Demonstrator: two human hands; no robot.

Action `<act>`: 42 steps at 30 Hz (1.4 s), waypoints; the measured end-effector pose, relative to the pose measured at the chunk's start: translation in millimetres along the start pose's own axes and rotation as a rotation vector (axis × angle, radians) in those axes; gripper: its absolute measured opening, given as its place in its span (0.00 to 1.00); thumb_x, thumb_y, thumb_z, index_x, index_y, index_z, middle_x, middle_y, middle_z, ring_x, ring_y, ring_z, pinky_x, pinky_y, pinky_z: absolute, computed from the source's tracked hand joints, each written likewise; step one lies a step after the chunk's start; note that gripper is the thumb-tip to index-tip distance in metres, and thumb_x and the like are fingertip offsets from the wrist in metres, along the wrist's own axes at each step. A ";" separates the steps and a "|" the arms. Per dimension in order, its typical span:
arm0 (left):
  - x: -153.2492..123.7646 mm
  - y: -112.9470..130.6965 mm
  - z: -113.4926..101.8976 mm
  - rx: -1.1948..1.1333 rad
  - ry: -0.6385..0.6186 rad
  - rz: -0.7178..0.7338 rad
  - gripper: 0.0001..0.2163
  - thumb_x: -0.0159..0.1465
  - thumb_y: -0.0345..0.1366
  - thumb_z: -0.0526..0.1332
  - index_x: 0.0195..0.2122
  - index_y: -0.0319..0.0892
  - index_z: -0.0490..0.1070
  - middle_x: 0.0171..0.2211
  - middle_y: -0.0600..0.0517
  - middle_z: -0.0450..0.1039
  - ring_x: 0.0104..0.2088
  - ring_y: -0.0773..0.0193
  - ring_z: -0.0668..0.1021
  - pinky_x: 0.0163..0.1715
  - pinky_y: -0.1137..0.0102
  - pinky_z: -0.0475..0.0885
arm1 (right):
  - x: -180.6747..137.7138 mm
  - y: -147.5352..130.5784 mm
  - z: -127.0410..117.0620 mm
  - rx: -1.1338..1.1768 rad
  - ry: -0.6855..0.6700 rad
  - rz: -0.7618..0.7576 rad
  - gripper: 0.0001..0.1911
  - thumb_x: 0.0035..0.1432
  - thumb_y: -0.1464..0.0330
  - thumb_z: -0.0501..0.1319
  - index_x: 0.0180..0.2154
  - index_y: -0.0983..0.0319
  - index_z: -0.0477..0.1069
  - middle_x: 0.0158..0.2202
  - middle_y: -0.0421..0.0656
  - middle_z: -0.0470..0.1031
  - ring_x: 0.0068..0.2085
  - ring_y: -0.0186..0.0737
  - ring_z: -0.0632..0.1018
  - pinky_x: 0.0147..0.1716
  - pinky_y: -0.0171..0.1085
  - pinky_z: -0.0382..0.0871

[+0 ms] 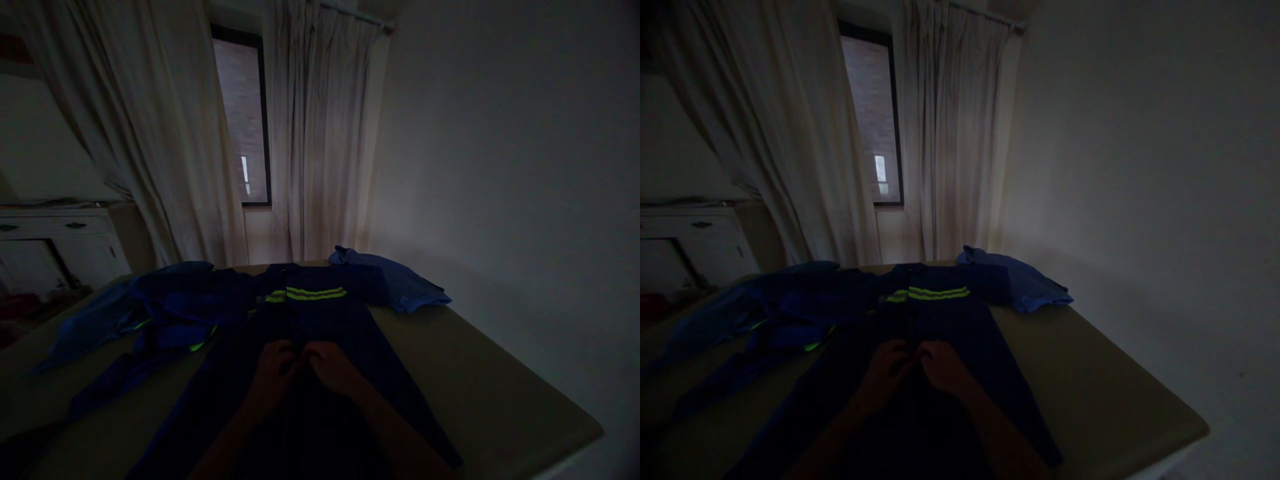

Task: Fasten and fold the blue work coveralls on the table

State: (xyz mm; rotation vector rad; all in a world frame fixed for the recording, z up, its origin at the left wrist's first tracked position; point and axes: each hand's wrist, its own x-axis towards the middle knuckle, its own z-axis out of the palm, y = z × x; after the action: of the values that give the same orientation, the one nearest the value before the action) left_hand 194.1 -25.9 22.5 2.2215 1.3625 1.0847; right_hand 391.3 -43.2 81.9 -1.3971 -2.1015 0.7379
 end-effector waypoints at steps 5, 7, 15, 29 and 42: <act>6.9 14.6 -16.7 -0.216 -0.121 -0.207 0.19 0.66 0.52 0.56 0.33 0.44 0.78 0.35 0.50 0.79 0.38 0.57 0.78 0.41 0.66 0.70 | -5.5 -11.2 -5.5 -0.035 0.060 -0.004 0.15 0.63 0.72 0.52 0.36 0.60 0.78 0.38 0.42 0.82 0.42 0.38 0.80 0.44 0.33 0.66; 7.7 18.1 -19.0 -0.264 -0.189 -0.268 0.20 0.66 0.53 0.54 0.30 0.43 0.75 0.28 0.53 0.75 0.33 0.60 0.76 0.34 0.69 0.67 | -9.2 -14.5 -6.2 -0.018 0.035 -0.057 0.08 0.62 0.67 0.60 0.38 0.60 0.78 0.37 0.41 0.81 0.39 0.38 0.79 0.39 0.33 0.66; 3.6 17.3 -11.2 -0.355 -0.219 -0.386 0.23 0.62 0.59 0.53 0.26 0.44 0.68 0.20 0.55 0.69 0.23 0.62 0.73 0.24 0.70 0.62 | -16.4 -10.4 -5.6 -0.050 -0.251 -0.199 0.17 0.49 0.60 0.73 0.40 0.59 0.77 0.41 0.42 0.80 0.41 0.43 0.79 0.38 0.35 0.67; 5.2 16.7 -9.3 -0.441 -0.144 -0.487 0.27 0.57 0.65 0.55 0.25 0.43 0.68 0.19 0.56 0.67 0.20 0.65 0.71 0.20 0.71 0.62 | -11.6 -7.5 -2.5 -0.042 -0.245 -0.284 0.06 0.56 0.71 0.64 0.37 0.60 0.80 0.37 0.41 0.81 0.39 0.39 0.78 0.43 0.33 0.66; 5.2 18.1 -23.7 -0.566 -0.292 -0.278 0.22 0.64 0.54 0.59 0.49 0.42 0.76 0.45 0.46 0.81 0.46 0.54 0.81 0.49 0.62 0.75 | -4.9 -3.0 -21.6 0.340 0.034 -0.073 0.08 0.54 0.65 0.66 0.38 0.59 0.77 0.34 0.39 0.78 0.36 0.38 0.75 0.37 0.34 0.66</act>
State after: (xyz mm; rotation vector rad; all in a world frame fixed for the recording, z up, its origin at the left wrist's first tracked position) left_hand 189.1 -33.1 51.4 1.6460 1.0377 0.8671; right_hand 405.5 -45.2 99.0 -1.1340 -1.8819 0.9811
